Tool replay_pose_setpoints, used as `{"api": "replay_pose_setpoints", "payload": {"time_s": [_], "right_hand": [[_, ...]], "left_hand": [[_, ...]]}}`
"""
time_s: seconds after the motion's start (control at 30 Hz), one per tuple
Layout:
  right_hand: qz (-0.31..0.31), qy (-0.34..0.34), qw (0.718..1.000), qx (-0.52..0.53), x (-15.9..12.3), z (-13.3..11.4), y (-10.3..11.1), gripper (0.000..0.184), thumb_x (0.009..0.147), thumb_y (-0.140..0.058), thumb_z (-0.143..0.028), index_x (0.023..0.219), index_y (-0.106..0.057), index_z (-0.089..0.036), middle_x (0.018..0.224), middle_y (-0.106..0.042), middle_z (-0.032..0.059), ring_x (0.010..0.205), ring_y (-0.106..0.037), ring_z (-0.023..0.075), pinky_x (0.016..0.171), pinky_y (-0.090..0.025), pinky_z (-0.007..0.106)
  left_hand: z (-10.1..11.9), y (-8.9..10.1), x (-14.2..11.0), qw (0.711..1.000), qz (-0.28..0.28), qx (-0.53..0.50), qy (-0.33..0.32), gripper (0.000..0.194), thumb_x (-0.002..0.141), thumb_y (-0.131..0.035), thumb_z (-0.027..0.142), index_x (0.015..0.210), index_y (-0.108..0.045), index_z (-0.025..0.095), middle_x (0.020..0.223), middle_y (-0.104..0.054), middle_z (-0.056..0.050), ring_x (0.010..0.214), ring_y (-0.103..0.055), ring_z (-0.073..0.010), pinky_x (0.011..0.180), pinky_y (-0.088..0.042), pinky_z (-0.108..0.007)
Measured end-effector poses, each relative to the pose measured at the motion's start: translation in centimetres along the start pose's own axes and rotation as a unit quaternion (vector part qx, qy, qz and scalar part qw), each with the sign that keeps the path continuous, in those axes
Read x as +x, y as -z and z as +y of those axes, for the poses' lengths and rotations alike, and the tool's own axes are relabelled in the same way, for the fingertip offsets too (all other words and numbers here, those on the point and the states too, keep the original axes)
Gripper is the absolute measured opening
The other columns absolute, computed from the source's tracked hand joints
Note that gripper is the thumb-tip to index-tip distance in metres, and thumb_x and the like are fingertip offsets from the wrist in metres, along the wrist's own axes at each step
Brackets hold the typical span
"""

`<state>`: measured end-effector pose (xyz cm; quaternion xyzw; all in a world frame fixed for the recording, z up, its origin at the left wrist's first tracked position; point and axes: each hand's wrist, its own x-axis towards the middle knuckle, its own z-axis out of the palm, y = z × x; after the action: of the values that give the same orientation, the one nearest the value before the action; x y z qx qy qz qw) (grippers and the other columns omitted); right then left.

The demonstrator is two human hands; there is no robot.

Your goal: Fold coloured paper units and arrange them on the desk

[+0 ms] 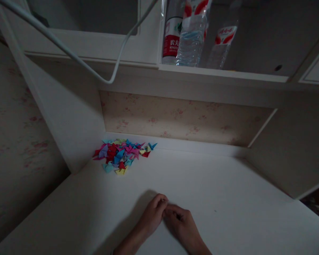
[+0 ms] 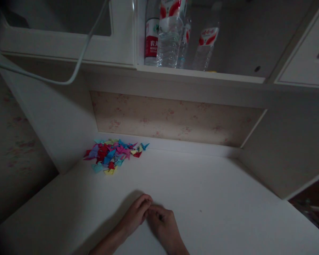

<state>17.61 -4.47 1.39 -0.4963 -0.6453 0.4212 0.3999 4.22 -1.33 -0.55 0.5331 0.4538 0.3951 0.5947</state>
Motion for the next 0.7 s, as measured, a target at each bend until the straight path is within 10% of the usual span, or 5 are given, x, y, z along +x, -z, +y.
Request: {"api": "replay_pose_setpoints", "payload": {"time_s": [0.7], "right_hand": [[0.040,-0.007,0.998,-0.041,0.7,1.0,-1.3,0.029,0.086,-0.046,-0.034,0.089,-0.071,-0.019,0.074,-0.072,0.0037,0.065,-0.062,0.0183,0.062,-0.046,0.025]], "left_hand": [[-0.3,0.0,0.6,0.997,0.070,0.029,0.004,0.026,0.078,-0.051,0.044,0.074,-0.057,0.019,0.068,-0.057,0.001,0.068,-0.053,-0.0154,0.060,-0.039,-0.024]]}}
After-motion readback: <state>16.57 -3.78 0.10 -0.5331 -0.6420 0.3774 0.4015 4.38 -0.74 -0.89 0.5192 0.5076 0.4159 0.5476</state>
